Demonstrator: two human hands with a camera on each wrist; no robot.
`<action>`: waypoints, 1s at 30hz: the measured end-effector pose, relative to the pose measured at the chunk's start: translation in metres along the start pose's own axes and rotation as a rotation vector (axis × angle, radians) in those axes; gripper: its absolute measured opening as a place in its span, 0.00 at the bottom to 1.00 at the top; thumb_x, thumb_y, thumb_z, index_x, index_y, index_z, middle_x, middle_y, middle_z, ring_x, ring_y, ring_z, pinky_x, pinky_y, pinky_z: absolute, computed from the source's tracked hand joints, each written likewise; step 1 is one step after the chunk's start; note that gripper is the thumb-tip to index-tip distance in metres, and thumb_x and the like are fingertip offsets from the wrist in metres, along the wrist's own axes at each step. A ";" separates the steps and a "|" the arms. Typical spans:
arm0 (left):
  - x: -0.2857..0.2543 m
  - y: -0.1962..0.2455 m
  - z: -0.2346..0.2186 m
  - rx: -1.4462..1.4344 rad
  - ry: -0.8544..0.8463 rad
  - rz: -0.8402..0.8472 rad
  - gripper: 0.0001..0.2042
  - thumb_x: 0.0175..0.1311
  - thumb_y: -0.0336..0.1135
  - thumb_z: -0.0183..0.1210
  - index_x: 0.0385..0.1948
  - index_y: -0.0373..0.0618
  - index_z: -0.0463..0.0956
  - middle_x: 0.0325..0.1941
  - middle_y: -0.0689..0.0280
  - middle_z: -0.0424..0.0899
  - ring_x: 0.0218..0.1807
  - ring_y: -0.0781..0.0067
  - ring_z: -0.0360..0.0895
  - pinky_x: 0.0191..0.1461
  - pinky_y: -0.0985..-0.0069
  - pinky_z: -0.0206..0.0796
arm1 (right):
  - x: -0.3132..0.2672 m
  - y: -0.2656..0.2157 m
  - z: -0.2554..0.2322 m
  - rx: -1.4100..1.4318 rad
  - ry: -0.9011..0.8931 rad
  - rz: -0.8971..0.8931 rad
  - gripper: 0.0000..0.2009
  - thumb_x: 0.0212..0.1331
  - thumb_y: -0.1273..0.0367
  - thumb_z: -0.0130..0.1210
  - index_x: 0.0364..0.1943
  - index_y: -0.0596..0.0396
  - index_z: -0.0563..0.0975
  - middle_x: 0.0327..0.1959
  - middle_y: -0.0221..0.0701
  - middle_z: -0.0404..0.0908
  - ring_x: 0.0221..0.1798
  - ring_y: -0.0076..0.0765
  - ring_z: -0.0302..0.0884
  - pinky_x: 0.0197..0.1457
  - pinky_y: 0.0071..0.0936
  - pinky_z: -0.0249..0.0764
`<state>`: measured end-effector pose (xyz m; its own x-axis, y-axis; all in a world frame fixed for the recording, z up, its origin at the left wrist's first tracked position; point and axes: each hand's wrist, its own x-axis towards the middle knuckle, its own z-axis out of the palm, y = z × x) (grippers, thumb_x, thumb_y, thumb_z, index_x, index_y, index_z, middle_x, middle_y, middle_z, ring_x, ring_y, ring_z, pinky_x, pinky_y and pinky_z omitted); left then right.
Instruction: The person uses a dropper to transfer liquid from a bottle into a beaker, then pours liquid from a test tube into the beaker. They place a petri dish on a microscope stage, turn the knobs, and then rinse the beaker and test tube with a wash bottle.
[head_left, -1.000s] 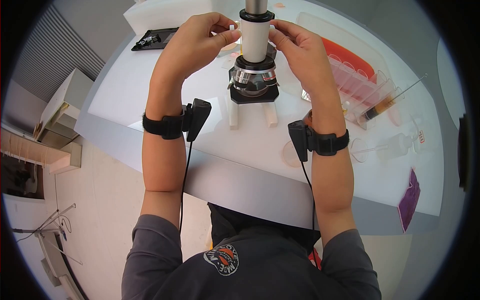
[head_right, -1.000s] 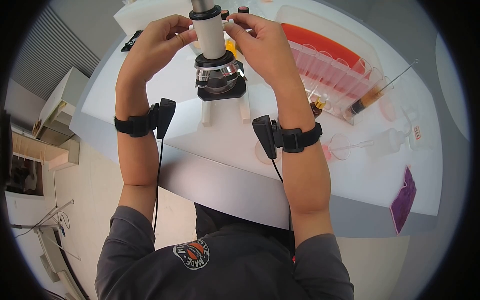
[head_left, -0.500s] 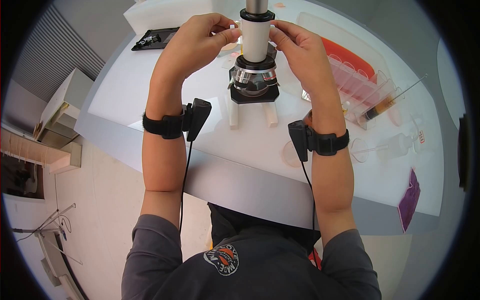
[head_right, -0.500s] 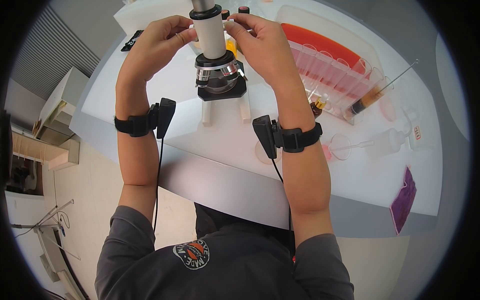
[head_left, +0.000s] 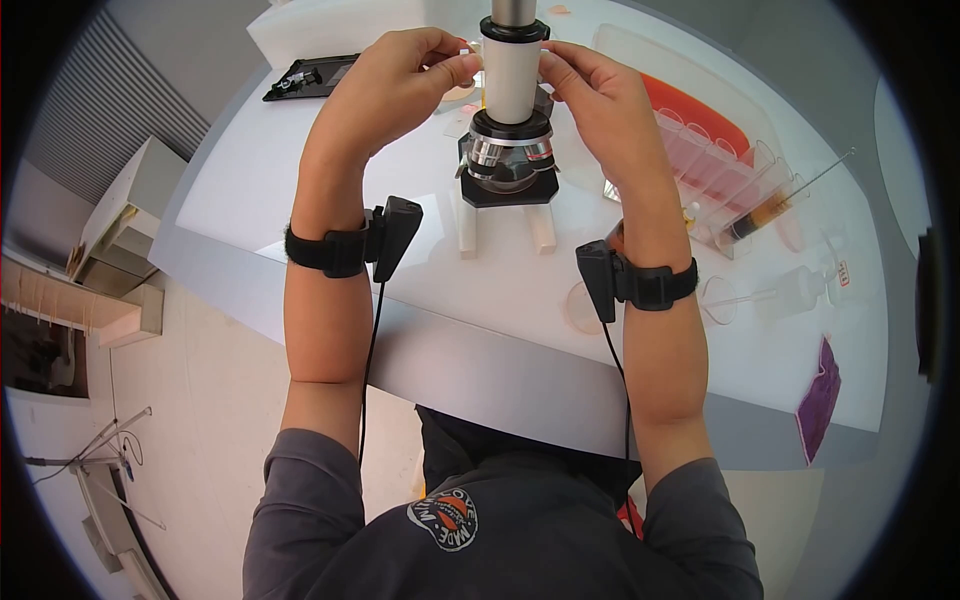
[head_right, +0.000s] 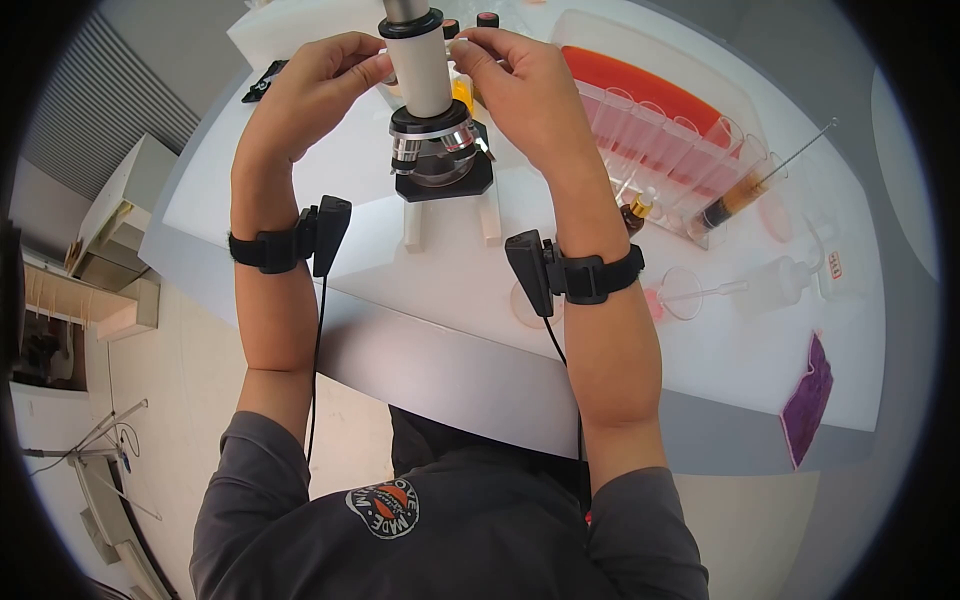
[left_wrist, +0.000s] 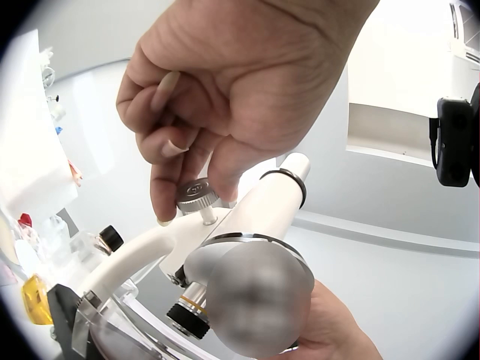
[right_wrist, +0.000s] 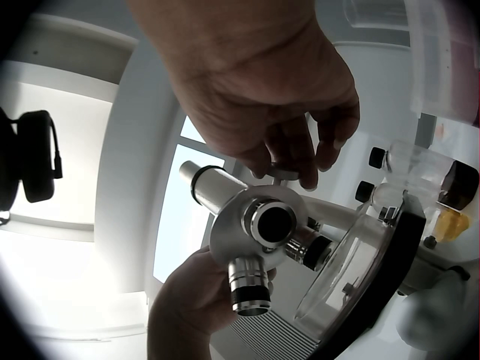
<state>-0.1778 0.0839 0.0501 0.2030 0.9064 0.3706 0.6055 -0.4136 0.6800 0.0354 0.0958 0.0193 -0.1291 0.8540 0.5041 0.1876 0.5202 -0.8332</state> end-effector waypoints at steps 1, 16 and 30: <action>0.000 -0.001 0.000 -0.003 -0.002 0.002 0.19 0.71 0.40 0.58 0.52 0.31 0.78 0.45 0.53 0.86 0.50 0.65 0.82 0.55 0.73 0.70 | 0.000 0.000 0.000 -0.003 0.001 -0.002 0.16 0.68 0.62 0.58 0.52 0.59 0.82 0.35 0.32 0.86 0.38 0.22 0.82 0.43 0.20 0.79; -0.001 0.001 0.000 0.004 -0.010 0.000 0.20 0.72 0.43 0.57 0.52 0.32 0.78 0.43 0.55 0.86 0.50 0.65 0.82 0.57 0.72 0.69 | 0.001 0.003 0.000 0.017 -0.010 -0.016 0.17 0.69 0.61 0.58 0.51 0.59 0.82 0.32 0.30 0.84 0.35 0.21 0.79 0.42 0.20 0.78; 0.001 -0.004 0.001 -0.023 -0.022 0.018 0.19 0.73 0.44 0.54 0.49 0.35 0.80 0.38 0.61 0.86 0.46 0.71 0.79 0.54 0.73 0.66 | 0.003 0.007 0.000 0.026 -0.015 -0.033 0.17 0.69 0.60 0.57 0.49 0.59 0.83 0.32 0.30 0.84 0.37 0.21 0.79 0.43 0.20 0.78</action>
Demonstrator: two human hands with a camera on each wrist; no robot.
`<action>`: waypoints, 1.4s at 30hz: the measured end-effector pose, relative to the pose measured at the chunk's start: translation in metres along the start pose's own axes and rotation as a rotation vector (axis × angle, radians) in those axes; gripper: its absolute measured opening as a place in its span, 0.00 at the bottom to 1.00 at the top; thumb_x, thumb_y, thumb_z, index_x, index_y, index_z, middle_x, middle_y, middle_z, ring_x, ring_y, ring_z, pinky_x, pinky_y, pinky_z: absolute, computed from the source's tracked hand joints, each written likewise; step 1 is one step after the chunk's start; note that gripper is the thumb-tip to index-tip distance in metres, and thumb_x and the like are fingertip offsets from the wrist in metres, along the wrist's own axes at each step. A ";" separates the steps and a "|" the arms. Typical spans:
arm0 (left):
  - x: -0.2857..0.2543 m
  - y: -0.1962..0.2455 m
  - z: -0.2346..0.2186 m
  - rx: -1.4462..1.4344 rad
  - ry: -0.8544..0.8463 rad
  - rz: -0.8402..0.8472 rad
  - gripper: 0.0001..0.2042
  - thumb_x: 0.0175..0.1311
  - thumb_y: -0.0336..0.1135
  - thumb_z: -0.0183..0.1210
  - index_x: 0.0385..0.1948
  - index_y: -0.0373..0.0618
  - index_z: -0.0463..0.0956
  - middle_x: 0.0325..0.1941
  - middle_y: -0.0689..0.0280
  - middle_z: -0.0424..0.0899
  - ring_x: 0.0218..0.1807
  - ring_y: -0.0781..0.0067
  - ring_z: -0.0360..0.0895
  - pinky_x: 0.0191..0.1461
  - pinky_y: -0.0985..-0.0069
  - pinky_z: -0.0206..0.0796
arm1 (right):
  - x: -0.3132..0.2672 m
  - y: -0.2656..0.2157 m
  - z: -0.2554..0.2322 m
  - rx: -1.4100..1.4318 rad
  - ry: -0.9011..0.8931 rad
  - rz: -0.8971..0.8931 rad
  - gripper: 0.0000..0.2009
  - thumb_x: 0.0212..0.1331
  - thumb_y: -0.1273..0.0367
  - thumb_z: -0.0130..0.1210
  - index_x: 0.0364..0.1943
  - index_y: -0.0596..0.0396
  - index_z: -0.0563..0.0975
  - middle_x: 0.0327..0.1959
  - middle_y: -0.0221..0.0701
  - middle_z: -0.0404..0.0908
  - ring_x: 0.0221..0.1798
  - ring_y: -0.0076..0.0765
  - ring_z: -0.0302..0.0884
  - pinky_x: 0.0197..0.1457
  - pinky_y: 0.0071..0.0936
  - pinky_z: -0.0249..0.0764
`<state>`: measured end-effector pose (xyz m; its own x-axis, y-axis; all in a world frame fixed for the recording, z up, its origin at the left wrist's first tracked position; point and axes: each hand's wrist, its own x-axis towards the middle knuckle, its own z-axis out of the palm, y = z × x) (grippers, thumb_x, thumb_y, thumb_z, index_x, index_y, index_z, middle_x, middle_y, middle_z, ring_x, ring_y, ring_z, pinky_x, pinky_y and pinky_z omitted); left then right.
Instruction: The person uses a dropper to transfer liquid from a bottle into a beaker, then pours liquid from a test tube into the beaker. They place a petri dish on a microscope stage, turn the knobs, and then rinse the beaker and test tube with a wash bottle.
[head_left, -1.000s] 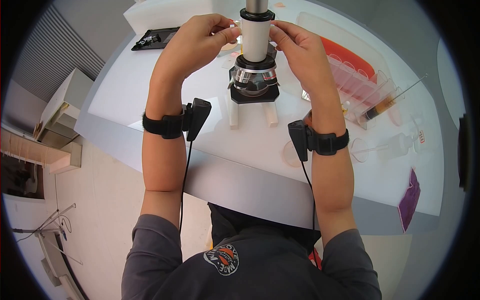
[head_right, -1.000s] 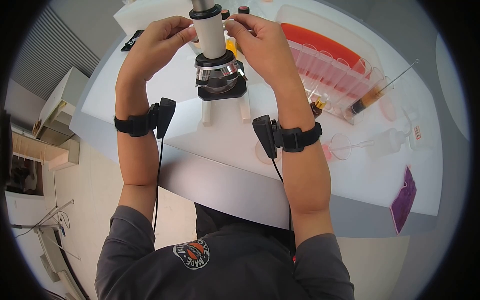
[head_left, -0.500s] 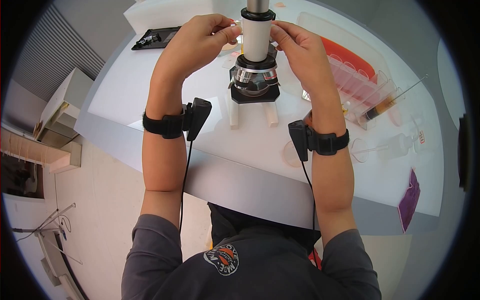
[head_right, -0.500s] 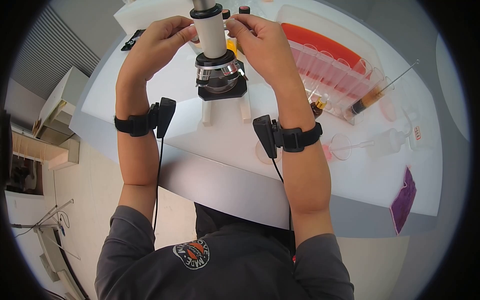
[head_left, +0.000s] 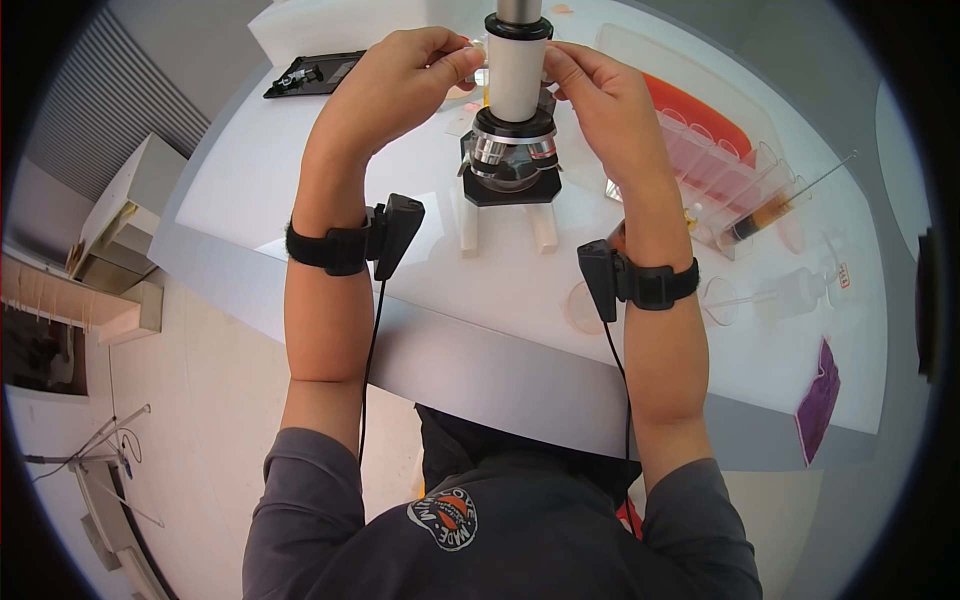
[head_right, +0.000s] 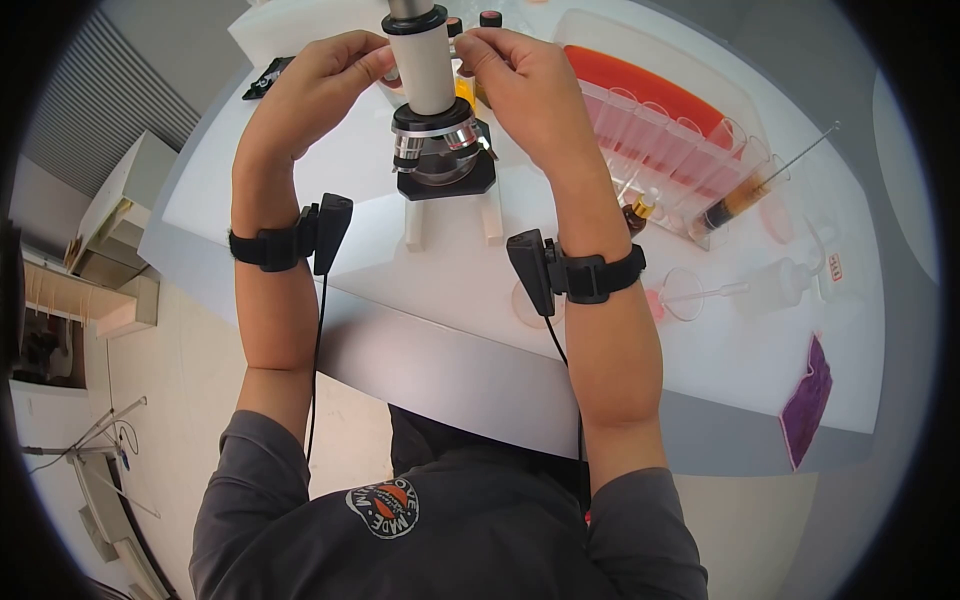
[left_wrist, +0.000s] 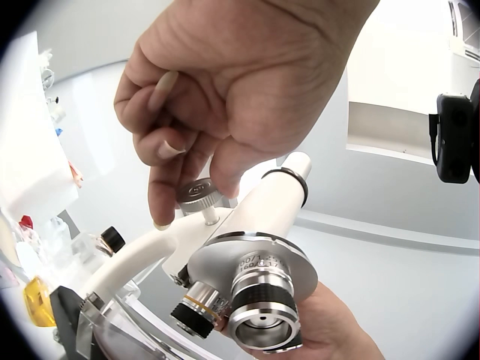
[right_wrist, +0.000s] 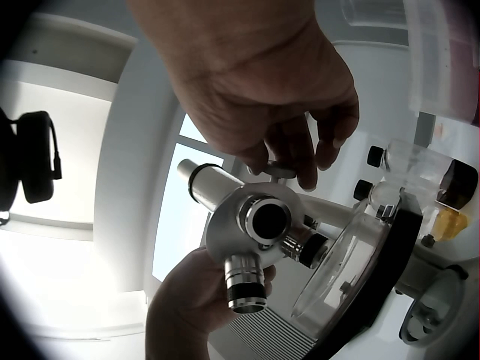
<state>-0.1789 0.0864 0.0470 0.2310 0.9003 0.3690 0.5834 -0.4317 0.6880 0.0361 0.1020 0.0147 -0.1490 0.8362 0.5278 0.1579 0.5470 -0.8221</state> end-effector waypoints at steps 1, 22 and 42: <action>0.000 0.000 0.000 0.002 0.000 -0.002 0.19 0.73 0.44 0.54 0.49 0.35 0.80 0.38 0.61 0.86 0.45 0.71 0.79 0.54 0.73 0.66 | 0.000 0.001 0.000 0.000 0.001 0.000 0.17 0.69 0.60 0.57 0.49 0.59 0.83 0.32 0.30 0.84 0.37 0.22 0.79 0.43 0.20 0.78; 0.000 0.002 0.001 0.040 0.007 -0.036 0.20 0.75 0.47 0.51 0.47 0.37 0.81 0.37 0.63 0.86 0.43 0.73 0.76 0.52 0.73 0.64 | 0.001 0.003 -0.001 -0.015 -0.020 0.037 0.19 0.69 0.56 0.56 0.50 0.58 0.83 0.35 0.33 0.86 0.40 0.25 0.82 0.45 0.22 0.78; 0.000 0.003 0.001 0.059 -0.003 -0.065 0.22 0.75 0.50 0.49 0.48 0.39 0.82 0.37 0.63 0.86 0.43 0.72 0.76 0.55 0.71 0.64 | 0.002 0.005 -0.001 -0.010 -0.027 0.043 0.20 0.70 0.54 0.55 0.50 0.58 0.83 0.36 0.35 0.86 0.41 0.27 0.82 0.46 0.23 0.78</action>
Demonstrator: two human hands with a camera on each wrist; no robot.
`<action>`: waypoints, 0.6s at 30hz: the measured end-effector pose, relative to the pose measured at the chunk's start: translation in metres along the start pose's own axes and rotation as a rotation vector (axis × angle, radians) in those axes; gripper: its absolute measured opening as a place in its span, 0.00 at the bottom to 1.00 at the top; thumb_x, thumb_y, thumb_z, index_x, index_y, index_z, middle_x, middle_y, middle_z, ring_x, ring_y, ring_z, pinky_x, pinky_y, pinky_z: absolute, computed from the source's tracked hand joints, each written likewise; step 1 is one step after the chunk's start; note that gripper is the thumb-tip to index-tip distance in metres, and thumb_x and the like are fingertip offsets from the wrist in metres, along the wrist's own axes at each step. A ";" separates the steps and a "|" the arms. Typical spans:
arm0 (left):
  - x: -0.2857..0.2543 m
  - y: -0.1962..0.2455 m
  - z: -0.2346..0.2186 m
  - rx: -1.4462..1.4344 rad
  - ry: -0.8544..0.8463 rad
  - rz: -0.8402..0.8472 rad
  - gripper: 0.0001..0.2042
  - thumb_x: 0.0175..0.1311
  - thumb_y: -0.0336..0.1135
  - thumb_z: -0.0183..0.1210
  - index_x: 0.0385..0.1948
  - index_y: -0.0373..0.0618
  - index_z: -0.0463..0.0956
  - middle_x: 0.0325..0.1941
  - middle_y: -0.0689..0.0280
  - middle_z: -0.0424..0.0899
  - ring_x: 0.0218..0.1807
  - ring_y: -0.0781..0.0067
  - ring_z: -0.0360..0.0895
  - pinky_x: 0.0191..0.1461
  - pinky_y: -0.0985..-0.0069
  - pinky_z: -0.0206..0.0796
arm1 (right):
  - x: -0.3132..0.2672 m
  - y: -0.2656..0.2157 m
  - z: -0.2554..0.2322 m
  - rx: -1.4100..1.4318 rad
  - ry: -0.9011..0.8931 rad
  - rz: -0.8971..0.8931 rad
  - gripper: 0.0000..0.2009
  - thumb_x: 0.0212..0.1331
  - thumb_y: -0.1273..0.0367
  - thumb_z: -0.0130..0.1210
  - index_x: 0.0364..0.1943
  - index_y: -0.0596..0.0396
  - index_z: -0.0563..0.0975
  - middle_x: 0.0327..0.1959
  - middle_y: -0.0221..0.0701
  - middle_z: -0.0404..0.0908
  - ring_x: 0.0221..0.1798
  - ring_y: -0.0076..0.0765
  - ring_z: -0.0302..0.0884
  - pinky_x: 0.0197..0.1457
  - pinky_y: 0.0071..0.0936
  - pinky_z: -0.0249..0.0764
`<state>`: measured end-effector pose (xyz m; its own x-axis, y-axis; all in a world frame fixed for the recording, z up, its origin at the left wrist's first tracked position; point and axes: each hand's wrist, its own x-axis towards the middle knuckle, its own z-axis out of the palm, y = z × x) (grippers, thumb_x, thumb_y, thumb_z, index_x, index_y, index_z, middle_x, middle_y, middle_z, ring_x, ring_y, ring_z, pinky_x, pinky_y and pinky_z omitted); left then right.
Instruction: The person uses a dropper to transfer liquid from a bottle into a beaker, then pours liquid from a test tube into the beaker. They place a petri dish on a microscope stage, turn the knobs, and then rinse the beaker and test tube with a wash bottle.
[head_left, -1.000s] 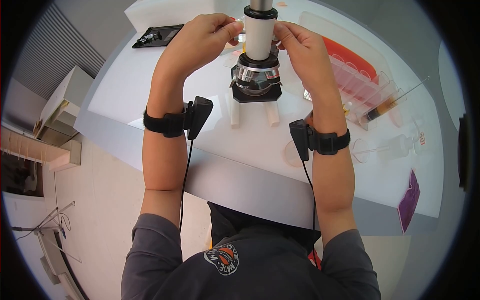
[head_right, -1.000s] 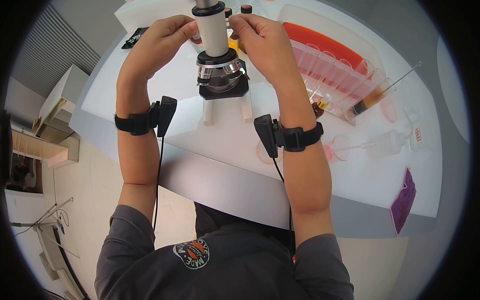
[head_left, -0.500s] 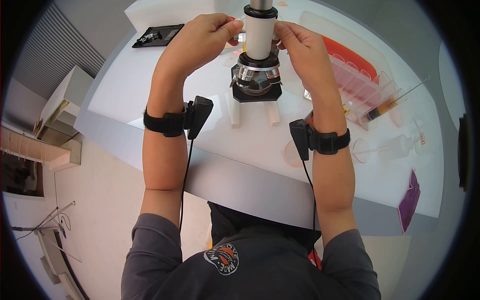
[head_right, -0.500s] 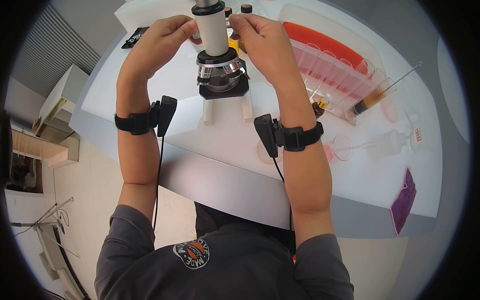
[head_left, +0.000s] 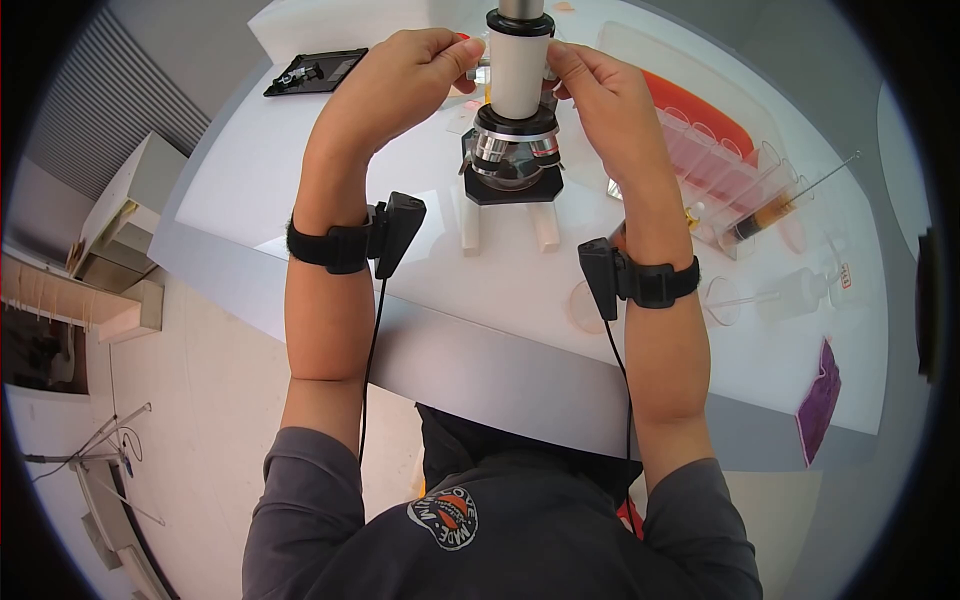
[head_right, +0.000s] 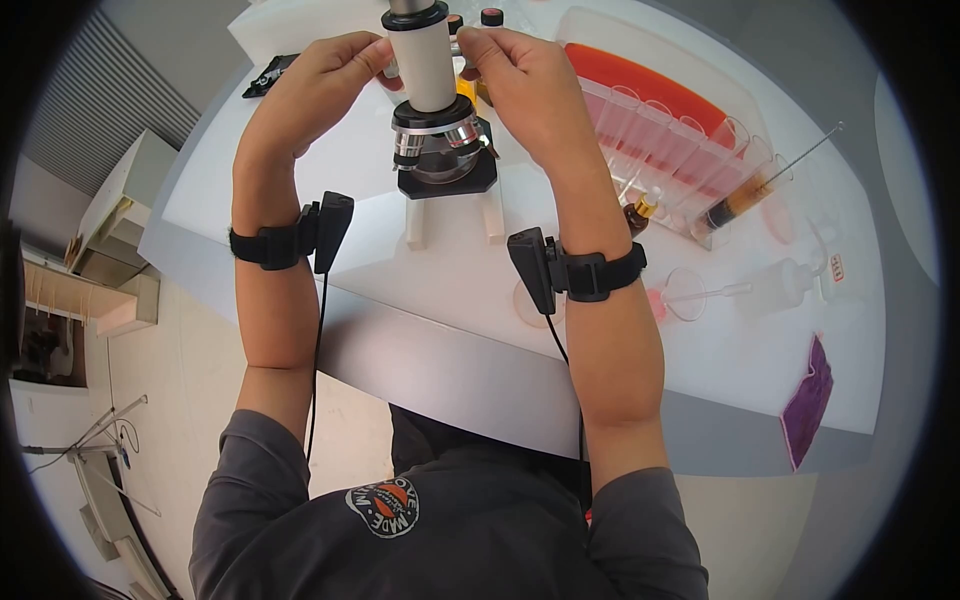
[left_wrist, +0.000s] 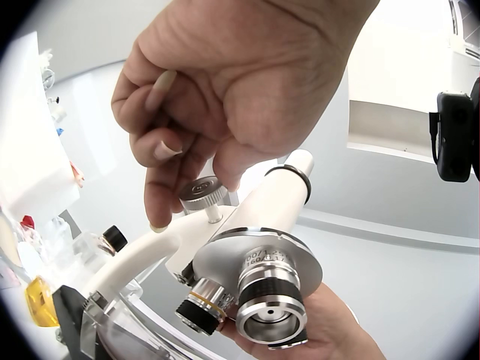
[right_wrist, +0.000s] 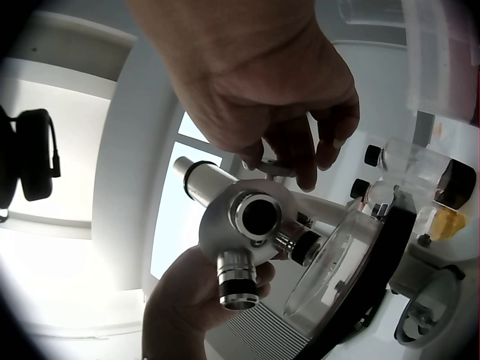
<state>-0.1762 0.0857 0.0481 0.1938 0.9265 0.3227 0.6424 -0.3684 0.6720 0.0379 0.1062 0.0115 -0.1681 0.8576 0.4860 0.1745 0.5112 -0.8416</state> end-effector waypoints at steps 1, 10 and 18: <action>0.000 0.001 0.000 0.008 -0.006 -0.005 0.22 0.75 0.51 0.49 0.48 0.39 0.82 0.37 0.63 0.86 0.43 0.72 0.76 0.55 0.71 0.64 | 0.000 0.000 0.000 0.003 0.000 0.002 0.21 0.70 0.54 0.55 0.50 0.58 0.83 0.36 0.35 0.86 0.41 0.27 0.82 0.46 0.23 0.78; 0.000 0.001 0.001 -0.012 0.003 -0.013 0.23 0.76 0.52 0.48 0.50 0.39 0.82 0.37 0.63 0.86 0.44 0.71 0.76 0.56 0.71 0.63 | -0.001 -0.002 0.000 -0.011 -0.001 0.015 0.21 0.70 0.53 0.54 0.50 0.58 0.83 0.36 0.36 0.86 0.42 0.29 0.83 0.47 0.24 0.79; -0.001 0.005 0.000 -0.005 -0.015 -0.053 0.23 0.76 0.52 0.48 0.51 0.40 0.82 0.37 0.63 0.86 0.46 0.71 0.76 0.60 0.69 0.62 | 0.000 -0.001 0.000 -0.025 0.004 0.015 0.22 0.70 0.52 0.53 0.48 0.59 0.83 0.36 0.37 0.86 0.42 0.30 0.84 0.49 0.25 0.79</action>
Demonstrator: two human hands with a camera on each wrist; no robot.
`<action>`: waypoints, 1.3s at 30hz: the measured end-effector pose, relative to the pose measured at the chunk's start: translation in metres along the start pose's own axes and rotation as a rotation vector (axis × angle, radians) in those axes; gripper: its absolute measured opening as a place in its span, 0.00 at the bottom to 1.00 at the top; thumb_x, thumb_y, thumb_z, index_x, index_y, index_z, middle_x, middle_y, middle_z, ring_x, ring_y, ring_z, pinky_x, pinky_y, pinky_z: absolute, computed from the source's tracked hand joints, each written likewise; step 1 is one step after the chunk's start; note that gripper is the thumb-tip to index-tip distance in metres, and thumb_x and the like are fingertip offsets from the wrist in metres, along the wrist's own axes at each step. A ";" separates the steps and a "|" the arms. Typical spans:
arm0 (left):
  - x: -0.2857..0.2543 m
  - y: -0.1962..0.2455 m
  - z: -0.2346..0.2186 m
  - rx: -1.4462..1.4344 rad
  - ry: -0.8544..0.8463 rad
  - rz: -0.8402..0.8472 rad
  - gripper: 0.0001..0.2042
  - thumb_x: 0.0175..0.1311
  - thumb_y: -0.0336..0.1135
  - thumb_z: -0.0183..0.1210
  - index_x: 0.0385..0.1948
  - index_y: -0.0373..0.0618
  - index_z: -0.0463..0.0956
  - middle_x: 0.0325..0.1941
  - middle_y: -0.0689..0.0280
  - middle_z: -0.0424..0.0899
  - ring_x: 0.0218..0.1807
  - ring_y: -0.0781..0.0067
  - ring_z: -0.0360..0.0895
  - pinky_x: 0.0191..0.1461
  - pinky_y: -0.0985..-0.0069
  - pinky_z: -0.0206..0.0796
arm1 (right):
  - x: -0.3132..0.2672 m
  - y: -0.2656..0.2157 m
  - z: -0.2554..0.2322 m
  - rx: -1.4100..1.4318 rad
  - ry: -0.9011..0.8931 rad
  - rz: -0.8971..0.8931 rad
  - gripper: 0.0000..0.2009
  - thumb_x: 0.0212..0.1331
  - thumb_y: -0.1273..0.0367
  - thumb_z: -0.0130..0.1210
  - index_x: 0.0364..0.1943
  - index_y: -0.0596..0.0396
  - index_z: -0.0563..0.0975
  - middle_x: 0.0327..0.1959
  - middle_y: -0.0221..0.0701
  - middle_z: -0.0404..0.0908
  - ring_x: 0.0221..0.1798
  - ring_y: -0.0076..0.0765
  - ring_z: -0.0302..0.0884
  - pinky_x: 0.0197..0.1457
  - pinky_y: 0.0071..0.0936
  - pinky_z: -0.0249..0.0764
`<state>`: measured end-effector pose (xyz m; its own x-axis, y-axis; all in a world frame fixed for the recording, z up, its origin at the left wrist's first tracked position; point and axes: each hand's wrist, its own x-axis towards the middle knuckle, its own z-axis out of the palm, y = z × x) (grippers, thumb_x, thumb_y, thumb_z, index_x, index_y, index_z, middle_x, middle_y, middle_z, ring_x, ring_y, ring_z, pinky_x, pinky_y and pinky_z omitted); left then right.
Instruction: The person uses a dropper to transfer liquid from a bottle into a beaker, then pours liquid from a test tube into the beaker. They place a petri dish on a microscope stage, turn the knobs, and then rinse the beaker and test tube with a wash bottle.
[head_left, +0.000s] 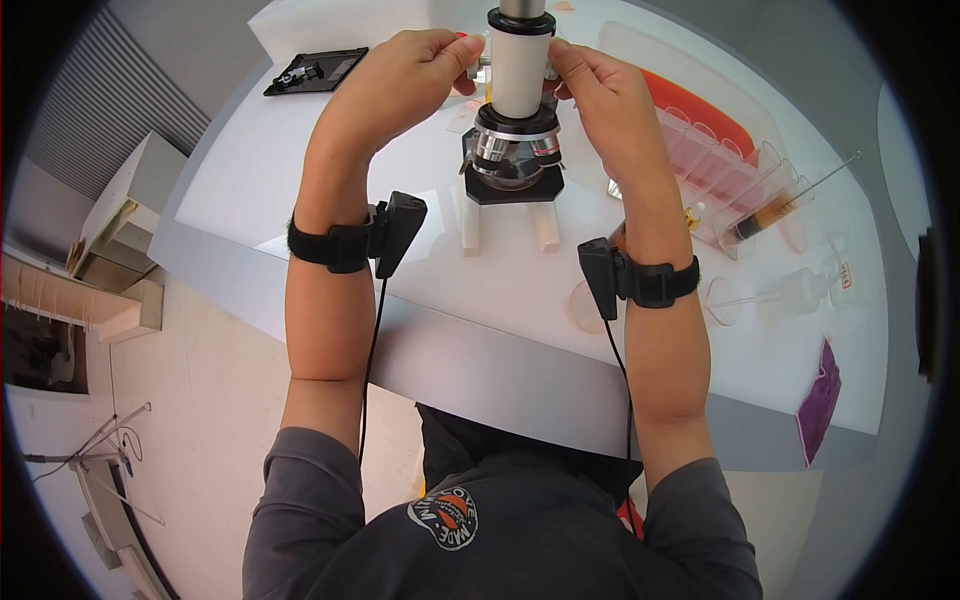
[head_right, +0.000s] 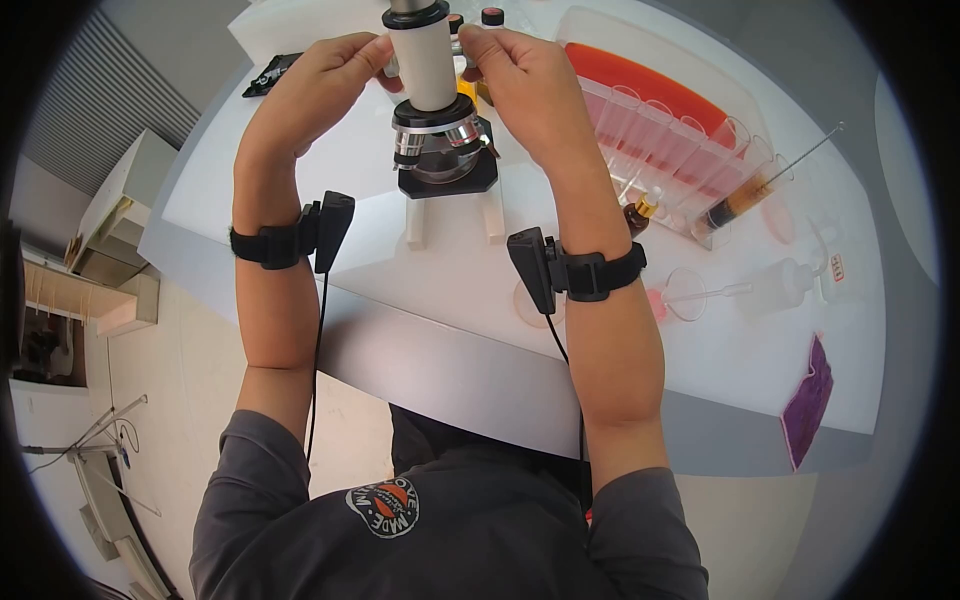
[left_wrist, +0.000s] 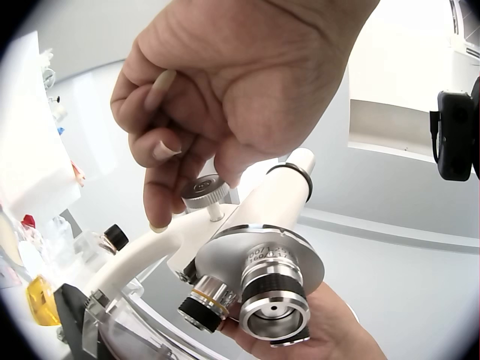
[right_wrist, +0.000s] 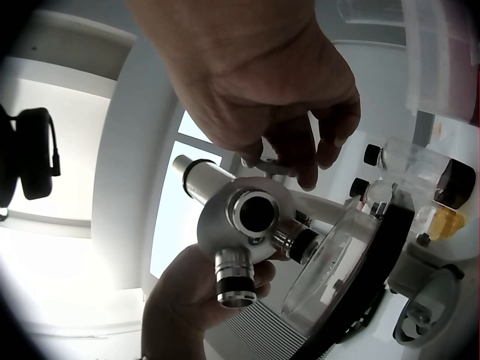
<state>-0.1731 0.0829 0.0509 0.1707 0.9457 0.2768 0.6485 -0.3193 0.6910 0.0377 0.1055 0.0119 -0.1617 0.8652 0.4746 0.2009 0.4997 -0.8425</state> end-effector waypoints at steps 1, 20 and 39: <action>0.001 -0.001 0.000 0.000 0.000 -0.002 0.23 0.76 0.52 0.47 0.51 0.40 0.82 0.37 0.63 0.86 0.47 0.70 0.76 0.61 0.69 0.62 | 0.000 -0.001 0.000 0.002 0.000 0.003 0.22 0.70 0.52 0.53 0.48 0.59 0.83 0.36 0.37 0.86 0.42 0.31 0.84 0.49 0.25 0.79; 0.000 0.000 0.000 0.003 -0.006 -0.010 0.24 0.76 0.53 0.47 0.48 0.39 0.82 0.37 0.63 0.86 0.47 0.70 0.76 0.60 0.69 0.62 | -0.001 -0.002 0.006 0.002 0.083 -0.116 0.15 0.69 0.61 0.56 0.47 0.60 0.83 0.27 0.26 0.79 0.30 0.18 0.73 0.35 0.18 0.72; 0.000 0.003 0.000 0.024 0.000 -0.025 0.25 0.76 0.54 0.47 0.43 0.40 0.83 0.36 0.63 0.86 0.46 0.69 0.77 0.59 0.70 0.63 | -0.001 -0.004 0.005 -0.027 0.072 -0.085 0.18 0.71 0.58 0.54 0.47 0.60 0.83 0.27 0.28 0.80 0.32 0.20 0.76 0.39 0.21 0.74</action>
<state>-0.1713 0.0818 0.0528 0.1539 0.9533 0.2599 0.6701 -0.2940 0.6816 0.0324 0.1025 0.0130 -0.1095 0.8201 0.5616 0.2156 0.5712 -0.7920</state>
